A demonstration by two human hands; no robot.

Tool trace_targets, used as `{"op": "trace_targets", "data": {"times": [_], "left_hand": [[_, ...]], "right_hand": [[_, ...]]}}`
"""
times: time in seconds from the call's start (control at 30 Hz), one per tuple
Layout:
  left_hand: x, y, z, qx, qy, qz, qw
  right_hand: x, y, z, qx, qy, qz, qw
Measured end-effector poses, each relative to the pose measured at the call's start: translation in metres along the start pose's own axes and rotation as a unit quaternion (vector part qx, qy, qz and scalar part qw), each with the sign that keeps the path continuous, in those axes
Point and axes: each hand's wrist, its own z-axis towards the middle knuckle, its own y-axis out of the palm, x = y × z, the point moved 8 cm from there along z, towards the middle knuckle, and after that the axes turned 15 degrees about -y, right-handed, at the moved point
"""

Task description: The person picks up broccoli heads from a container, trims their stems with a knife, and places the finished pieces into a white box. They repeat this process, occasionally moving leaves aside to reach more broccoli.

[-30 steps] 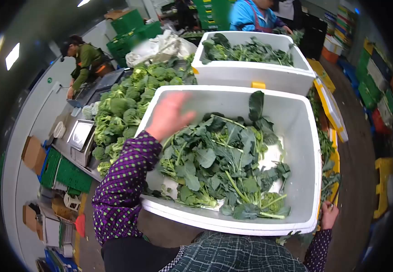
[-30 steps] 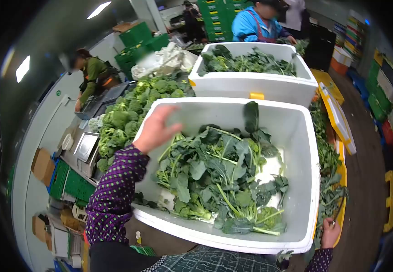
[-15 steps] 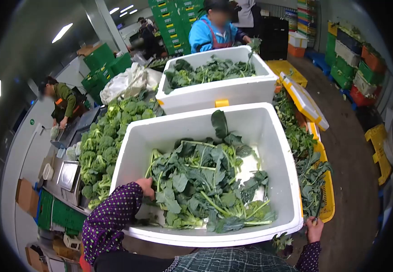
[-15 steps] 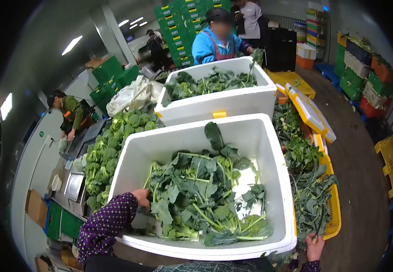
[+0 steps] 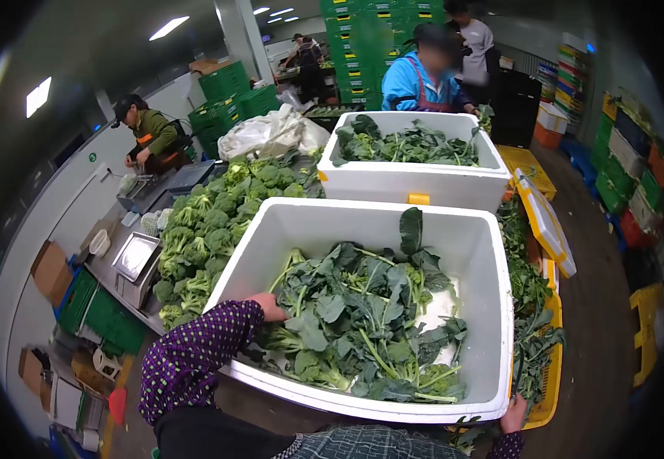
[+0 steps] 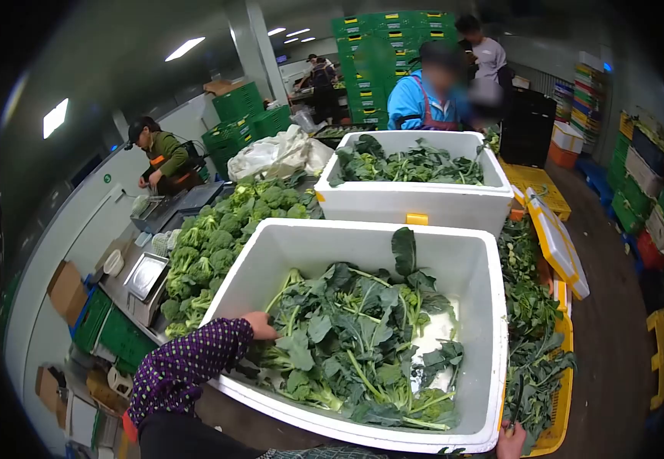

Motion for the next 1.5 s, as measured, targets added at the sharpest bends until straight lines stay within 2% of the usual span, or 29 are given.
{"op": "trace_targets", "data": {"times": [0.1, 0.2, 0.3, 0.4, 0.5, 0.53, 0.57, 0.63, 0.73, 0.83, 0.87, 0.97, 1.03, 1.07, 1.13, 1.17, 1.23, 1.3, 1.33, 1.37, 1.4, 1.43, 1.5], "left_hand": [[0.006, -0.014, -0.009, 0.014, 0.048, -0.098, 0.994], [0.018, -0.030, -0.036, 0.039, 0.055, -0.139, 0.988], [0.014, -0.045, -0.052, 0.094, 0.025, -0.192, 0.977], [0.001, -0.036, -0.037, 0.142, -0.033, -0.139, 0.979], [0.002, -0.021, -0.035, -0.040, -0.007, -0.061, 0.997], [-0.003, -0.012, -0.031, -0.072, -0.022, -0.075, 0.994], [-0.004, -0.004, -0.033, -0.070, -0.009, -0.080, 0.994], [-0.011, 0.010, -0.027, -0.024, 0.009, -0.106, 0.994], [-0.023, 0.004, -0.046, 0.008, -0.030, -0.155, 0.987], [-0.003, -0.035, -0.094, 0.154, -0.011, -0.117, 0.981], [0.004, -0.052, -0.108, 0.198, -0.010, -0.086, 0.976], [0.018, -0.109, -0.130, 0.323, 0.039, -0.029, 0.945], [0.020, -0.152, -0.161, 0.362, 0.016, -0.075, 0.929], [0.021, -0.171, -0.171, 0.364, 0.046, -0.129, 0.921], [0.026, -0.200, -0.188, 0.387, 0.105, -0.224, 0.888], [0.034, -0.209, -0.190, 0.352, 0.134, -0.283, 0.882], [0.071, -0.214, -0.190, 0.269, 0.227, -0.412, 0.841], [0.133, -0.205, -0.198, 0.145, 0.319, -0.508, 0.787], [0.169, -0.197, -0.214, 0.093, 0.353, -0.522, 0.771], [0.206, -0.186, -0.220, 0.042, 0.382, -0.527, 0.758], [0.242, -0.173, -0.236, -0.020, 0.404, -0.531, 0.745], [0.275, -0.157, -0.254, -0.085, 0.419, -0.532, 0.731], [0.333, -0.127, -0.281, -0.186, 0.455, -0.543, 0.681]], "right_hand": [[0.007, -0.002, -0.002, -0.014, 0.008, -0.008, 1.000], [0.013, -0.001, -0.004, -0.016, 0.017, 0.018, 1.000], [0.002, 0.005, 0.004, -0.006, 0.002, 0.049, 0.999], [0.006, 0.016, 0.006, -0.024, -0.003, 0.083, 0.996], [0.035, 0.021, 0.006, -0.076, -0.023, 0.042, 0.996], [0.037, 0.024, 0.007, -0.037, -0.027, 0.084, 0.995], [0.037, 0.023, 0.008, -0.045, -0.052, 0.055, 0.996], [0.009, 0.015, 0.001, -0.145, 0.027, -0.087, 0.985], [0.024, 0.020, -0.001, -0.126, 0.011, -0.025, 0.992], [0.039, 0.025, 0.002, -0.180, 0.046, -0.026, 0.982], [0.025, 0.023, 0.005, -0.188, 0.035, -0.055, 0.980], [0.076, 0.020, 0.020, -0.023, -0.110, -0.029, 0.993], [0.080, 0.012, 0.019, 0.017, -0.092, -0.059, 0.994], [0.080, 0.019, 0.022, -0.055, -0.002, 0.071, 0.996], [0.027, 0.009, 0.023, -0.047, 0.064, 0.145, 0.986], [-0.007, 0.006, 0.024, -0.035, 0.097, 0.183, 0.978], [-0.079, -0.016, 0.038, 0.047, 0.106, 0.209, 0.971], [-0.146, -0.038, 0.060, 0.097, 0.036, 0.268, 0.958], [-0.168, -0.044, 0.073, 0.085, -0.004, 0.287, 0.954], [-0.203, -0.052, 0.080, 0.083, 0.009, 0.325, 0.942], [-0.219, -0.055, 0.092, 0.085, -0.060, 0.329, 0.939], [-0.231, -0.055, 0.100, 0.063, -0.079, 0.374, 0.922], [-0.259, -0.067, 0.111, 0.086, -0.105, 0.416, 0.899]]}}
